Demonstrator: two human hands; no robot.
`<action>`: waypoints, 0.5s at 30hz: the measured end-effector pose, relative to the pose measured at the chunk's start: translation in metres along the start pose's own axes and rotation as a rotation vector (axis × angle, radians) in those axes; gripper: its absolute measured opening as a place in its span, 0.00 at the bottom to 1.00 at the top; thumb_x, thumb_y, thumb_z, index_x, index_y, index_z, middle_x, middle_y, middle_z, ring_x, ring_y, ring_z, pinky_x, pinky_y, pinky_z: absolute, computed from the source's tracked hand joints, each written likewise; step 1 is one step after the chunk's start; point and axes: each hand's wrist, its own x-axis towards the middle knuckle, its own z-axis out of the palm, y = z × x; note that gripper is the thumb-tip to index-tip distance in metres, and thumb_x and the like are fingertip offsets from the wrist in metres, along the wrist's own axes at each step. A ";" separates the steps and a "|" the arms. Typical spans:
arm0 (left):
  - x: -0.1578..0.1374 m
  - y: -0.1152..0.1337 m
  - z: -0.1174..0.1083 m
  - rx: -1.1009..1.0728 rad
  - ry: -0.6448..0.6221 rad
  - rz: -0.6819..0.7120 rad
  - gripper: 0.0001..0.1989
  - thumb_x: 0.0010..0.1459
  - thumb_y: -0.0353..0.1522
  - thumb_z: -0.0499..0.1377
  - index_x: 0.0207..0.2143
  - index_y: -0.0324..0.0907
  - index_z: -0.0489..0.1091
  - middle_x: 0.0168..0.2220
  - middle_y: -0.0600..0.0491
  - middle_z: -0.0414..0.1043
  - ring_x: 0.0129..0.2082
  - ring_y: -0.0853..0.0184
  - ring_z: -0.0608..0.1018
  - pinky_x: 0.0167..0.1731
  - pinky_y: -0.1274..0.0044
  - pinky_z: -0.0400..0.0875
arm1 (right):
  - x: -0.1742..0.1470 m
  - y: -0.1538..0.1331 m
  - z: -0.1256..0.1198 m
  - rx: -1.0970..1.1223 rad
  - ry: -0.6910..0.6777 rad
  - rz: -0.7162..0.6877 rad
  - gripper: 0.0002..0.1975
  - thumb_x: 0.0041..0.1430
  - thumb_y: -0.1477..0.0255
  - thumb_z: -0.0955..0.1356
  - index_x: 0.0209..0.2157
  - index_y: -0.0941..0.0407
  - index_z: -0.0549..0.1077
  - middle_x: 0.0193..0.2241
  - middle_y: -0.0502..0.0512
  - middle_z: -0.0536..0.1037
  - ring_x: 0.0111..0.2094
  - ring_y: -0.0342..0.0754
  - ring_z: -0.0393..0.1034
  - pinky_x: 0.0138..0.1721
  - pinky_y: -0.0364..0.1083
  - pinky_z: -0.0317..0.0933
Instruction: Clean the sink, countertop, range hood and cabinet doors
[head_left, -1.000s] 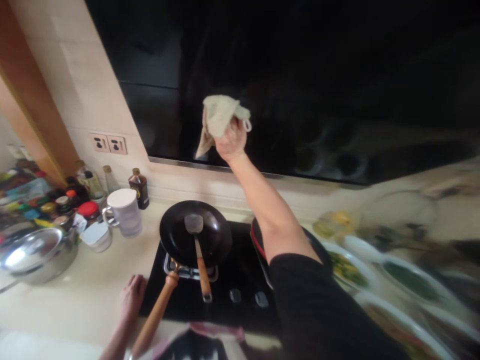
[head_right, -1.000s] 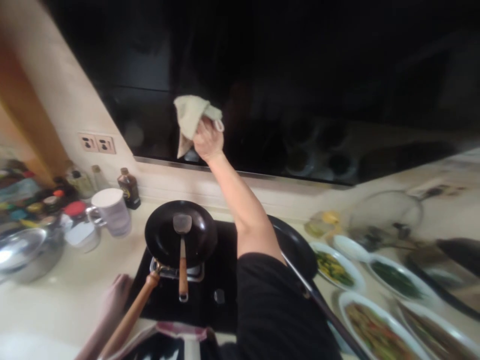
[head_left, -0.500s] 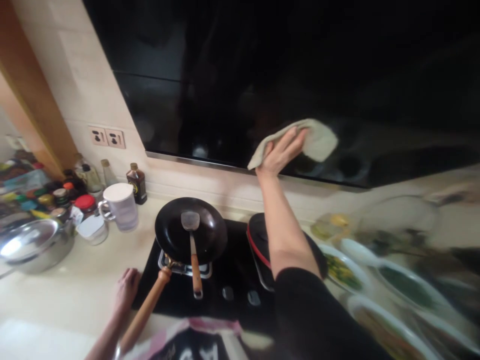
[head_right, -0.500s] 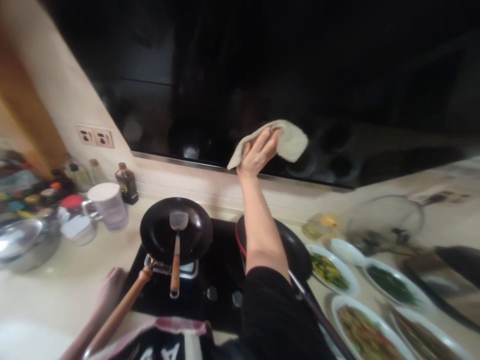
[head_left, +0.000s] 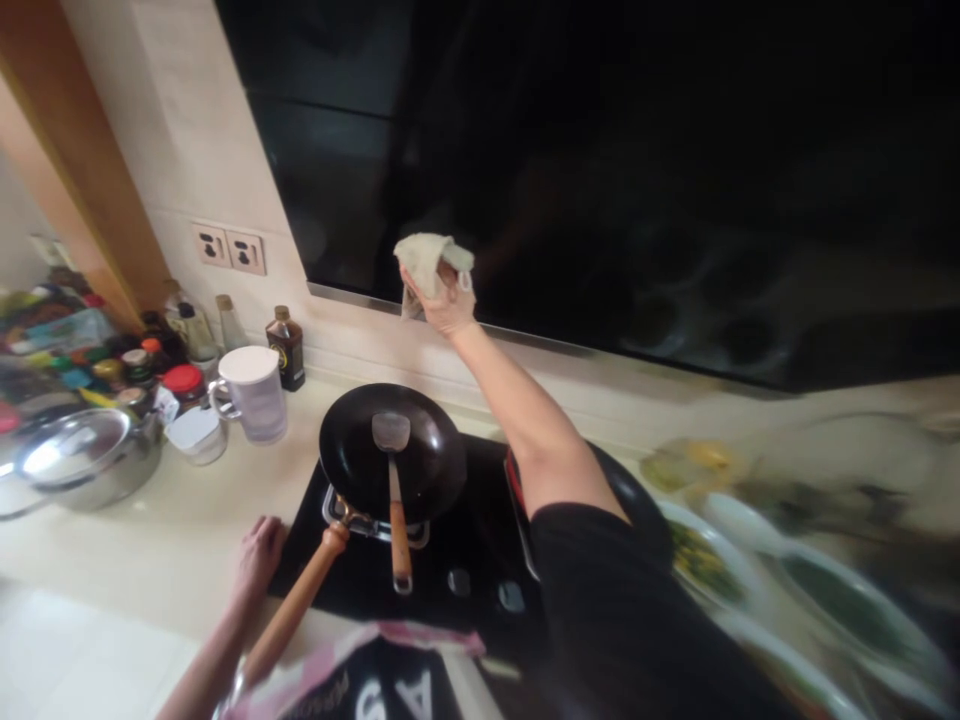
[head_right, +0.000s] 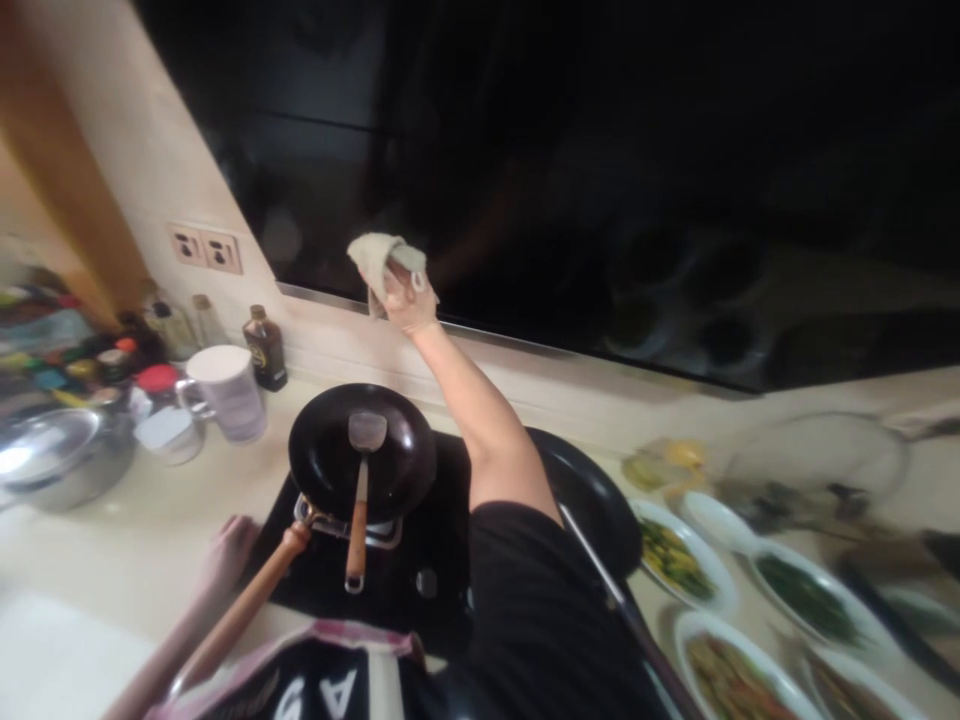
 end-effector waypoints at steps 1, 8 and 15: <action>0.000 -0.002 0.001 -0.003 0.006 0.007 0.16 0.75 0.36 0.52 0.33 0.44 0.72 0.37 0.52 0.74 0.31 0.68 0.75 0.34 0.77 0.63 | 0.006 -0.005 0.002 0.034 -0.018 -0.037 0.29 0.77 0.69 0.55 0.66 0.52 0.78 0.65 0.61 0.78 0.74 0.64 0.64 0.76 0.71 0.53; 0.001 -0.009 0.007 -0.001 0.044 0.042 0.16 0.74 0.36 0.53 0.32 0.45 0.71 0.35 0.53 0.73 0.31 0.67 0.74 0.34 0.77 0.63 | 0.044 -0.057 0.019 0.155 -0.071 -0.389 0.27 0.77 0.76 0.55 0.64 0.56 0.77 0.67 0.60 0.77 0.76 0.56 0.60 0.79 0.67 0.47; -0.002 -0.003 0.005 0.017 0.060 0.061 0.15 0.75 0.35 0.53 0.33 0.44 0.72 0.36 0.53 0.73 0.30 0.68 0.72 0.33 0.76 0.59 | 0.066 -0.150 0.060 -0.063 -0.108 -0.771 0.30 0.78 0.77 0.50 0.63 0.62 0.77 0.70 0.63 0.73 0.72 0.57 0.66 0.78 0.64 0.53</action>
